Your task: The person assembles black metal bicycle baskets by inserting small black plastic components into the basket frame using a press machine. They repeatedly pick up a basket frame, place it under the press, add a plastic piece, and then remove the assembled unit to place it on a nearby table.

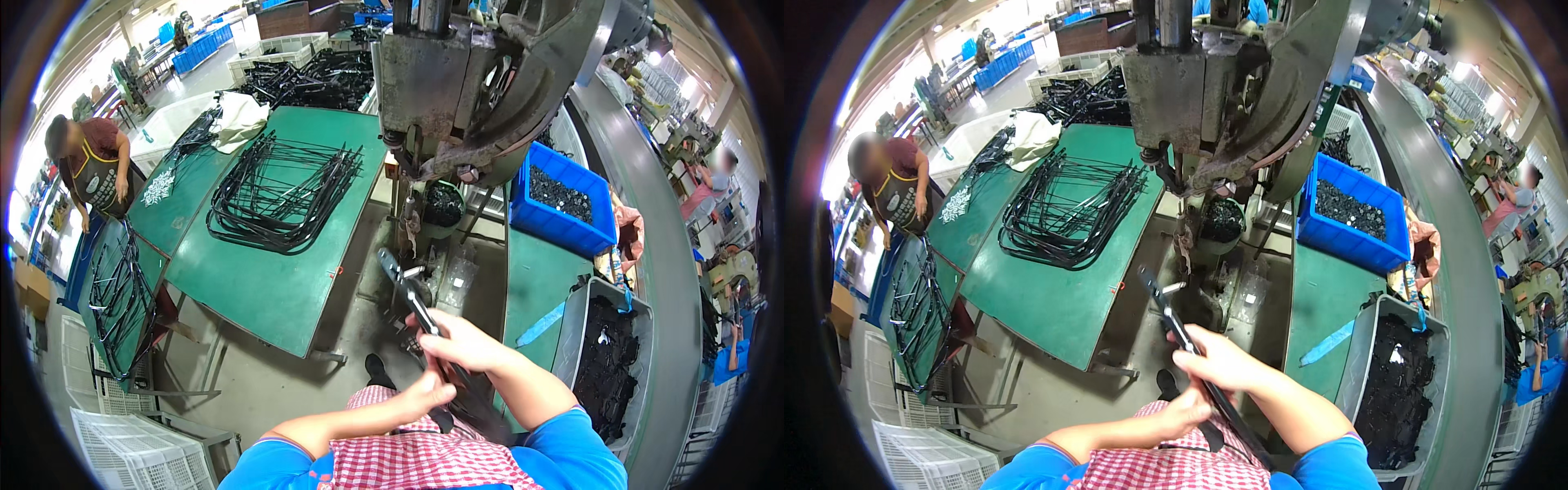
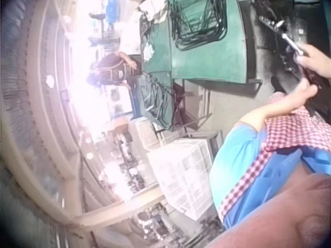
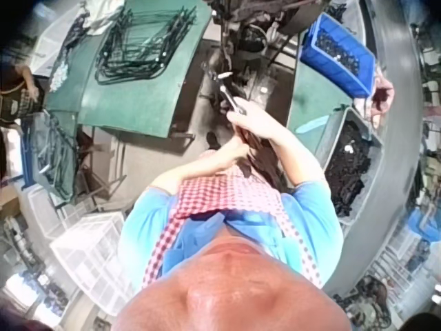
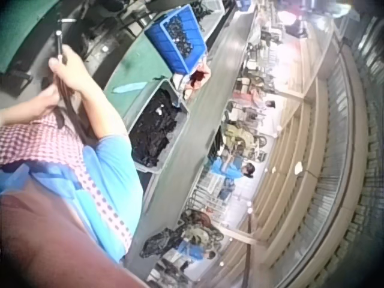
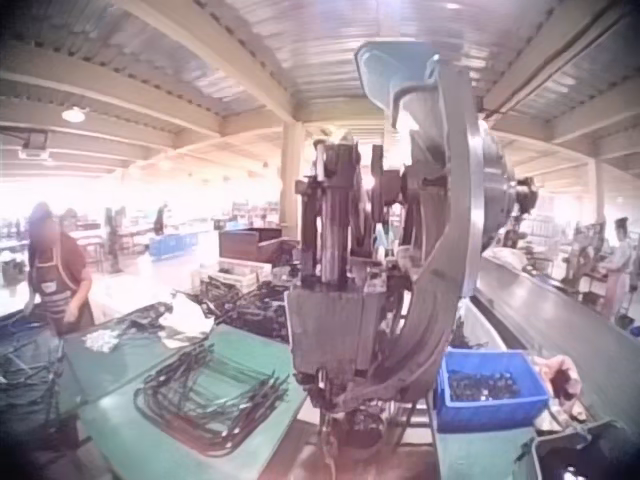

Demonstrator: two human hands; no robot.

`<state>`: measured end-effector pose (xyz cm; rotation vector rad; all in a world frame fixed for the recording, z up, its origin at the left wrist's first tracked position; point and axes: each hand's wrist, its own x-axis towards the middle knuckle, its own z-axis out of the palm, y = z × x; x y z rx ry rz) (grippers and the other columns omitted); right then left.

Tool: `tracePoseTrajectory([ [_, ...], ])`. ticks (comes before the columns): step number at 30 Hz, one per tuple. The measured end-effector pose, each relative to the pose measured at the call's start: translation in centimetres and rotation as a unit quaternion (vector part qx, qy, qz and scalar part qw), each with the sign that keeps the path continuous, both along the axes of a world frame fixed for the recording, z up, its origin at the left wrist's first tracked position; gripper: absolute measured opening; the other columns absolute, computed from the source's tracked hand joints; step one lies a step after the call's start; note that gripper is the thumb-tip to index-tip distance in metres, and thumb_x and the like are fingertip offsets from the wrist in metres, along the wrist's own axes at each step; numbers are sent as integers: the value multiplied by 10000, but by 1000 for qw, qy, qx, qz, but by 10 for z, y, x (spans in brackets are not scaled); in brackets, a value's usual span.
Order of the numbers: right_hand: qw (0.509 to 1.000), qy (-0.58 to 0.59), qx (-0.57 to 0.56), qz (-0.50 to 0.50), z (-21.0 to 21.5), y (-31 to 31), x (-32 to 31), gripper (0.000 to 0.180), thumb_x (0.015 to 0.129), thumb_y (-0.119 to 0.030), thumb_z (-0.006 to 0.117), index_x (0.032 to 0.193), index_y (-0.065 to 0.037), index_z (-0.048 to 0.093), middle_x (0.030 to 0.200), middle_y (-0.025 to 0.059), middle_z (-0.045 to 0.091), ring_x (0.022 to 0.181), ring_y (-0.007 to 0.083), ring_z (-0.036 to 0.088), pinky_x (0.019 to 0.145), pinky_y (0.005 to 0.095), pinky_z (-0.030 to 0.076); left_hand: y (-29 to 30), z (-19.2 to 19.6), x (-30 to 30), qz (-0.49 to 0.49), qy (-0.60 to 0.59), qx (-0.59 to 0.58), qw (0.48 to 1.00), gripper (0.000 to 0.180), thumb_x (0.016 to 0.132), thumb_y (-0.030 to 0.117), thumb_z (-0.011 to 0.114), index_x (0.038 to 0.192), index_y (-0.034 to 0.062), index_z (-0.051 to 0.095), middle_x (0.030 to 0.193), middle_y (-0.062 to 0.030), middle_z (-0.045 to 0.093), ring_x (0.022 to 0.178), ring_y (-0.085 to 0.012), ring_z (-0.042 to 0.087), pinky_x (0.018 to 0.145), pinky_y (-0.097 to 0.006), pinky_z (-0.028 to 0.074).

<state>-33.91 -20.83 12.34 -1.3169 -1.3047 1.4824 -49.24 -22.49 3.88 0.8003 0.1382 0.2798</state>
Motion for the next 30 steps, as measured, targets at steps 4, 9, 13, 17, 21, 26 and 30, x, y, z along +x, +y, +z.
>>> tracePoseTrajectory([
  [4, 995, 7, -50, -88, -18, 50, -2, 449, 891, -251, 578, 1255, -17, 460, 726, 5, 544, 629, 101, 546, 580, 263, 463, 46, -15, 11, 147, 53, -37, 987, 841, 797, 474, 700, 1364, 53, 243, 1154, -62, 472, 1068, -183, 495, 964, -354, 393],
  [9, 985, 19, 2, -172, -31, 106, -9, 477, 917, -338, 558, 1234, 0, 444, 770, 22, 538, 680, 102, 543, 614, 256, 462, 116, 9, 6, 177, 80, 15, 981, 793, 762, 569, 687, 1291, 77, 360, 1040, -11, 484, 963, -123, 472, 896, -308, 380],
  [13, 964, 93, 24, -247, -46, 137, -24, 396, 942, -373, 526, 1109, -14, 516, 699, 18, 526, 639, 110, 521, 580, 264, 446, 173, 30, -15, 58, 131, 142, 979, 714, 729, 584, 691, 1152, 84, 408, 940, 8, 446, 842, -106, 436, 772, -265, 388],
  [17, 965, 124, 53, -227, -40, 154, -39, 443, 913, -440, 569, 1045, -19, 533, 704, 39, 575, 632, 107, 553, 538, 241, 440, 204, 44, -32, 7, 157, 212, 965, 803, 706, 625, 667, 1202, 64, 379, 920, 10, 411, 804, -103, 399, 706, -241, 371],
  [21, 963, 107, 71, -235, -47, 174, -44, 347, 919, -379, 572, 924, -32, 559, 707, 39, 597, 645, 107, 565, 581, 251, 452, 239, 59, -45, -37, 180, 289, 940, 877, 692, 673, 647, 1238, 46, 365, 929, 1, 406, 793, -105, 394, 680, -233, 369],
  [26, 976, 52, 54, -203, -42, 167, -51, 379, 913, -428, 564, 862, -52, 563, 727, 17, 611, 680, 103, 573, 640, 268, 458, 251, 74, -68, -115, 186, 294, 930, 945, 705, 669, 629, 1312, 17, 313, 1006, -30, 412, 834, -120, 388, 726, -255, 364],
  [30, 964, 77, 24, -255, -44, 169, -45, 387, 900, -433, 587, 811, -58, 563, 721, 18, 603, 640, 90, 553, 592, 238, 443, 254, 81, -64, -135, 195, 216, 947, 918, 672, 675, 648, 1277, 45, 366, 957, -14, 410, 763, -112, 382, 672, -256, 362],
])
